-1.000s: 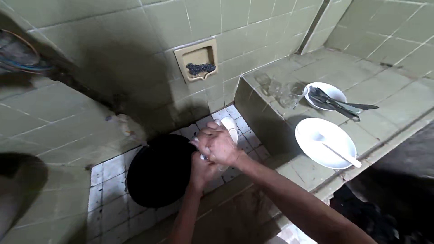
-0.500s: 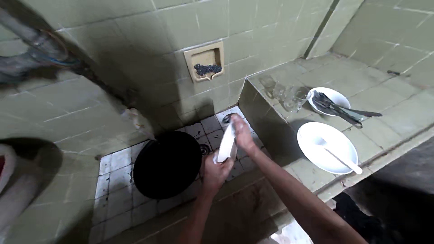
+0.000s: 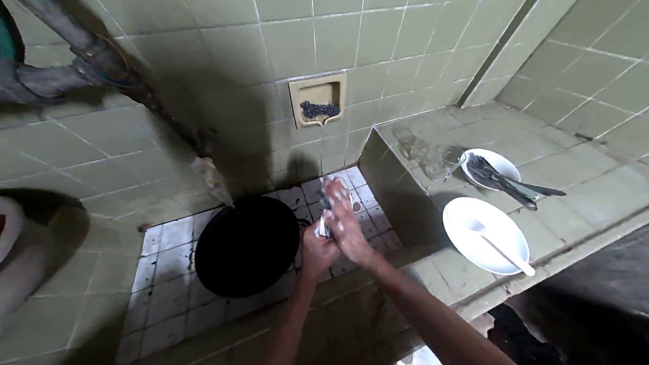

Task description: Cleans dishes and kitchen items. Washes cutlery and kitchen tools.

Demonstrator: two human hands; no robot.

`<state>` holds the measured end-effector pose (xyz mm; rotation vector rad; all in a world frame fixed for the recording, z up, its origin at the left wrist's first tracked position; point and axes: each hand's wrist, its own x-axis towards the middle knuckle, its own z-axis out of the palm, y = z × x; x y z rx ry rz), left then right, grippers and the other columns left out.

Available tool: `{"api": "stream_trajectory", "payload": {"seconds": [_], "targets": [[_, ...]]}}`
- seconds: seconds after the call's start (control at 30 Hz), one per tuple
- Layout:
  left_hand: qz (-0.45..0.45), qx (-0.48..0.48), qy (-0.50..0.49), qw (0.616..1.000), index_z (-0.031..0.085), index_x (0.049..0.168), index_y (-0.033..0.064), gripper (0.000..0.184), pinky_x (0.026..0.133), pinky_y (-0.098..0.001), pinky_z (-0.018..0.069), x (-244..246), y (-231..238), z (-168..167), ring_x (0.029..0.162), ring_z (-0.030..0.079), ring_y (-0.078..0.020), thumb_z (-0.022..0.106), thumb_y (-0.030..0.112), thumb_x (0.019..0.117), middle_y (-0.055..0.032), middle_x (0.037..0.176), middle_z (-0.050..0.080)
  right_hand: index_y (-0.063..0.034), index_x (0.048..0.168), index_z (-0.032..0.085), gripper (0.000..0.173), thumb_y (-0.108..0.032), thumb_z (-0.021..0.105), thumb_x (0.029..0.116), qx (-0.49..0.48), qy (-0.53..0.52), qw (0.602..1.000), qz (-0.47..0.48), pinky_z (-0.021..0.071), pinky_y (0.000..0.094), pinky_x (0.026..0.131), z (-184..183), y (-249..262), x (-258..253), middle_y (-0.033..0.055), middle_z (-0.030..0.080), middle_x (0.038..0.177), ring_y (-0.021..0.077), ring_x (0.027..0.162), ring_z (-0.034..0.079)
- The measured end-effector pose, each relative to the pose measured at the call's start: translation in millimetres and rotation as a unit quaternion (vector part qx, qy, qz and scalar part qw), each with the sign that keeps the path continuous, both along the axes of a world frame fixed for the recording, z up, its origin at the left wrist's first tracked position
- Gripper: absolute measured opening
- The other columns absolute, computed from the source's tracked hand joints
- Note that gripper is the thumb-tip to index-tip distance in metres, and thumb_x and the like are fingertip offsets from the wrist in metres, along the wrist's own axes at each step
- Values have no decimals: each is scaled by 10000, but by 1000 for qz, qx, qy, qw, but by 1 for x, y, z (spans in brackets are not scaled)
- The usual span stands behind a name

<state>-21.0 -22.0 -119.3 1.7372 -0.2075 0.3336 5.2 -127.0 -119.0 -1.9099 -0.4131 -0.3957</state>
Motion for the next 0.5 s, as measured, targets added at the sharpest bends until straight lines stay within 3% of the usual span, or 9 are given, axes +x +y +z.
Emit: {"api": "stream_trajectory", "payload": {"seconds": [0.07, 0.13, 0.2, 0.23, 0.27, 0.3, 0.33, 0.4, 0.5], "targets": [[8, -13, 8, 1000, 703, 889, -17, 161, 672, -175, 585, 0, 3, 4, 698, 669, 22, 744, 16, 737, 17, 760, 710, 72, 1419, 543, 515, -250, 355, 1064, 5, -24, 999, 23, 94, 597, 1256, -3, -4, 16, 206, 409, 1595, 365, 1546, 247], [20, -30, -5, 999, 710, 877, -7, 135, 651, -184, 600, -14, 5, 3, 690, 682, 15, 732, 19, 746, 25, 752, 714, 119, 1329, 576, 483, -184, 302, 1071, 111, 39, 993, -25, 273, 502, 1217, -15, -15, 43, 251, 530, 1467, 310, 1432, 440], [36, -48, -70, 996, 713, 844, -4, 117, 662, -190, 610, -19, 7, -3, 711, 691, 17, 737, 18, 732, 40, 754, 719, 83, 1395, 517, 488, -237, 270, 1121, 224, 196, 949, -101, 420, 439, 1097, -10, -21, 63, 239, 550, 1410, 253, 1296, 534], [38, -57, -85, 994, 711, 856, -7, 125, 690, -204, 620, -18, 10, -8, 741, 703, 9, 750, 23, 741, 39, 777, 730, 50, 1377, 548, 489, -283, 297, 1122, 233, 228, 937, -125, 460, 454, 1039, -7, -22, 69, 220, 596, 1333, 245, 1214, 577], [36, -56, -79, 995, 705, 877, -18, 153, 710, -209, 624, -17, 14, -13, 760, 708, 7, 760, 31, 743, 34, 795, 735, 46, 1279, 611, 461, -282, 332, 1114, 201, 213, 945, -146, 503, 448, 924, -3, -24, 73, 194, 651, 1152, 227, 1046, 621], [26, -37, -49, 998, 695, 904, -41, 202, 717, -209, 622, -18, 20, -17, 763, 710, 5, 771, 42, 736, 19, 805, 735, 35, 1142, 653, 413, -252, 360, 1097, 147, 165, 962, -159, 514, 397, 770, 1, -24, 72, 123, 640, 932, 175, 840, 610], [-1, -13, -2, 1000, 684, 949, -43, 253, 730, -215, 626, -20, 26, -16, 776, 714, -4, 782, 56, 738, 9, 830, 739, 45, 1026, 677, 374, -204, 403, 1078, 82, 96, 979, -158, 519, 377, 726, 6, -23, 66, 100, 642, 836, 164, 768, 619], [-47, 19, 57, 997, 690, 973, -21, 249, 728, -249, 626, -14, 27, -6, 772, 716, -33, 784, 50, 754, -6, 844, 743, 63, 877, 728, 328, -142, 503, 1001, -81, -96, 987, -96, 545, 473, 864, 16, -17, 55, 180, 728, 871, 299, 890, 710], [-86, 62, 18, 994, 697, 964, 10, 172, 709, -250, 587, -1, 24, 6, 763, 681, -45, 780, 7, 814, -23, 844, 716, -79, 727, 689, 400, -272, 497, 1020, -192, -279, 941, -14, 485, 498, 875, 14, 4, 38, 101, 691, 776, 308, 845, 665]]}}
